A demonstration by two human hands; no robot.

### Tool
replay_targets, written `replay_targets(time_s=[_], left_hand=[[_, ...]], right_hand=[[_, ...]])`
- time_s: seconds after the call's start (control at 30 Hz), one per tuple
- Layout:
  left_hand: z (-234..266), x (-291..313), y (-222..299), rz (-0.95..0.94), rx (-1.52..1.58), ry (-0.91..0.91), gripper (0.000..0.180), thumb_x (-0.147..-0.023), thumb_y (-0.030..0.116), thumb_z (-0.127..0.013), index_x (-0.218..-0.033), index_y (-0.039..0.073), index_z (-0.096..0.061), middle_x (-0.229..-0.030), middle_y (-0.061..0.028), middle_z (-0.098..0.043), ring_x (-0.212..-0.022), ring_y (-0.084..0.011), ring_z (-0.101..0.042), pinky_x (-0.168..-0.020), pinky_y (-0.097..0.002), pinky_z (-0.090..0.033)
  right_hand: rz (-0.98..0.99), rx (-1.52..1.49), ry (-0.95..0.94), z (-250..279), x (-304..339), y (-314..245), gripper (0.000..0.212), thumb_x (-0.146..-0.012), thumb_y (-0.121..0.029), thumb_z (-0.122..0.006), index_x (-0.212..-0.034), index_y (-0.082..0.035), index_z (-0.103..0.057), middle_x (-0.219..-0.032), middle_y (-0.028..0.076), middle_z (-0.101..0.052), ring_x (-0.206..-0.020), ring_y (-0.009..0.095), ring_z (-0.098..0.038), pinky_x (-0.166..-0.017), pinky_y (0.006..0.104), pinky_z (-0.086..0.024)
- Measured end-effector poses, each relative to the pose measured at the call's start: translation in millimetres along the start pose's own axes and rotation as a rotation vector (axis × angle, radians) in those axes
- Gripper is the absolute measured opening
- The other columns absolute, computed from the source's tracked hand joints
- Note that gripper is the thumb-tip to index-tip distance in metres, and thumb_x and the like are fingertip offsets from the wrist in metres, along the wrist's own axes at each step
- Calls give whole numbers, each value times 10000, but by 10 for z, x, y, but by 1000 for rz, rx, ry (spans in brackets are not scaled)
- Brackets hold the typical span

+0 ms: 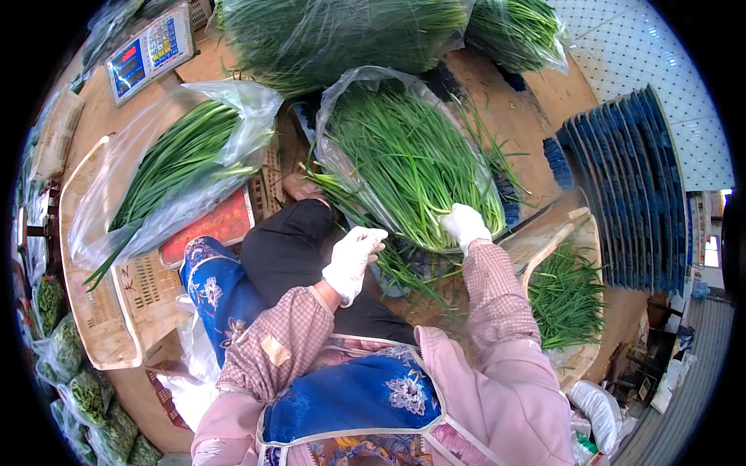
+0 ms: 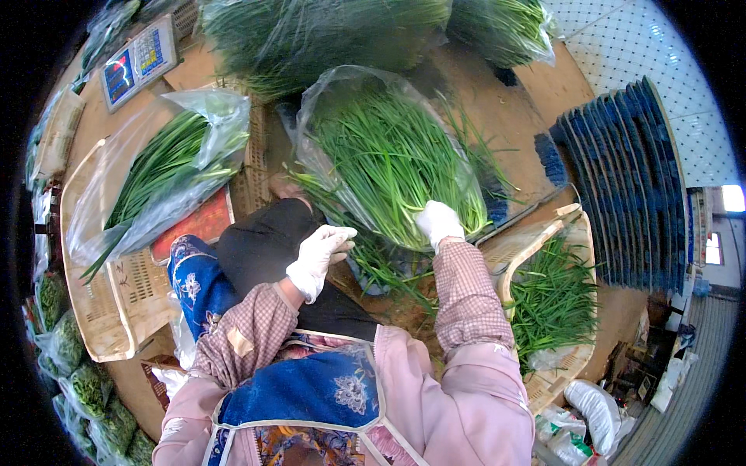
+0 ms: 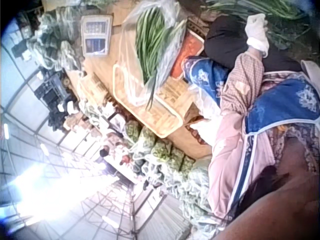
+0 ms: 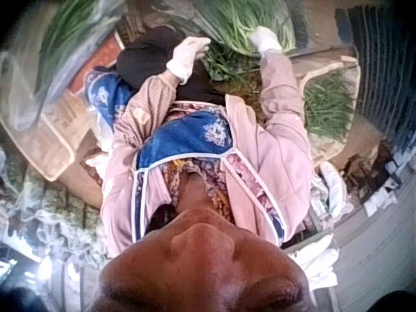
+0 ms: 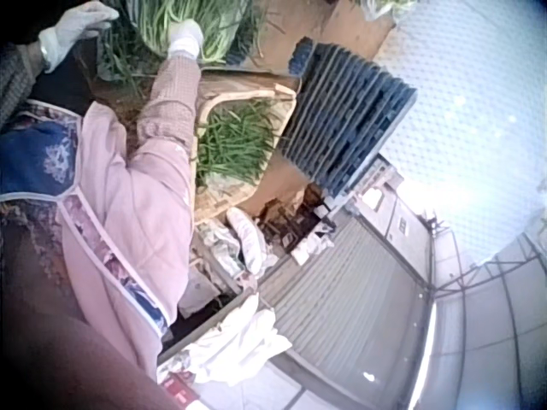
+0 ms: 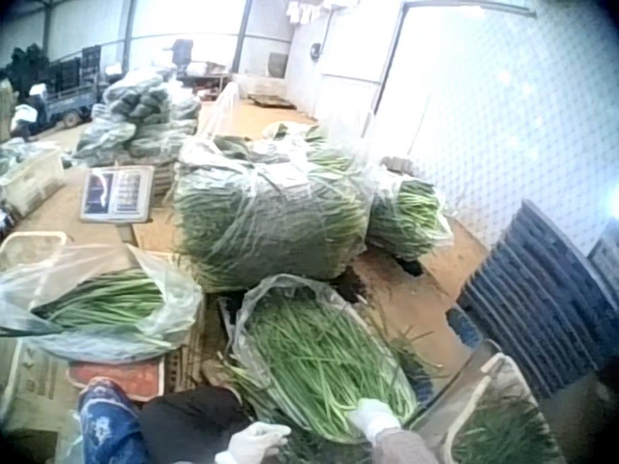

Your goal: The person sorts a bunch of green onions by hand, weighs them on a digital scale, and places them into a clear plastic bag.

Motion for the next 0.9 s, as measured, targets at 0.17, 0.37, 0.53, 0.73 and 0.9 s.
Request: replay_targets(time_s=[0.17, 0.37, 0.53, 0.73, 0.9], left_hand=[[-127, -32, -12, 25, -23, -28, 150, -868, 240, -568, -962, 126, -590, -1022, 16, -625, -899, -103, -561, -804, -289, -404], [-72, -42, -38, 53, -27, -14, 150, -867, 246, -566, -958, 128, -590, -1024, 9, -627, -901, -118, -561, -817, -301, -400], [-22, -42, -65, 56, -29, -10, 152, -866, 247, -564, -953, 127, -594, -1022, 8, -628, -877, -120, -567, -796, -292, -410], [-356, -158, -105, 124, -76, -28, 296, -809, 331, -628, -932, 66, -583, -892, -26, -589, -786, -127, -530, -679, -247, -402], [-808, -301, -226, 279, -131, -157, 550, -820, 494, -568, -1137, 50, -501, -1119, -136, -571, -1026, -249, -547, -875, -406, -436]], right_hand=[[-229, -827, -271, -855, -295, 326, 237, -762, -208, -653, -886, -7, -667, -738, 44, -636, -606, 131, -547, -564, 280, -433], [-66, -1177, -149, -426, -51, 63, 256, -771, -268, -629, -918, -61, -666, -759, -11, -647, -615, 85, -538, -552, 237, -396], [102, -1386, 91, 619, 581, 105, 282, -778, -145, -625, -1018, 1, -615, -779, 21, -639, -629, 79, -563, -589, 203, -417], [93, -1253, 351, 816, 1072, 354, 288, -794, -135, -639, -1041, -1, -580, -917, 61, -626, -725, 100, -563, -684, 245, -458], [-95, -936, 260, -155, 886, -1, 331, -804, -141, -633, -1089, -1, -538, -956, 74, -618, -854, 151, -579, -750, 284, -471]])
Point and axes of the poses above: each hand's wrist, its own x-axis away from the middle knuckle, its own z-axis out of the back of the hand, y = z × x, the point moved 9 cm from there along -x, towards the middle knuckle
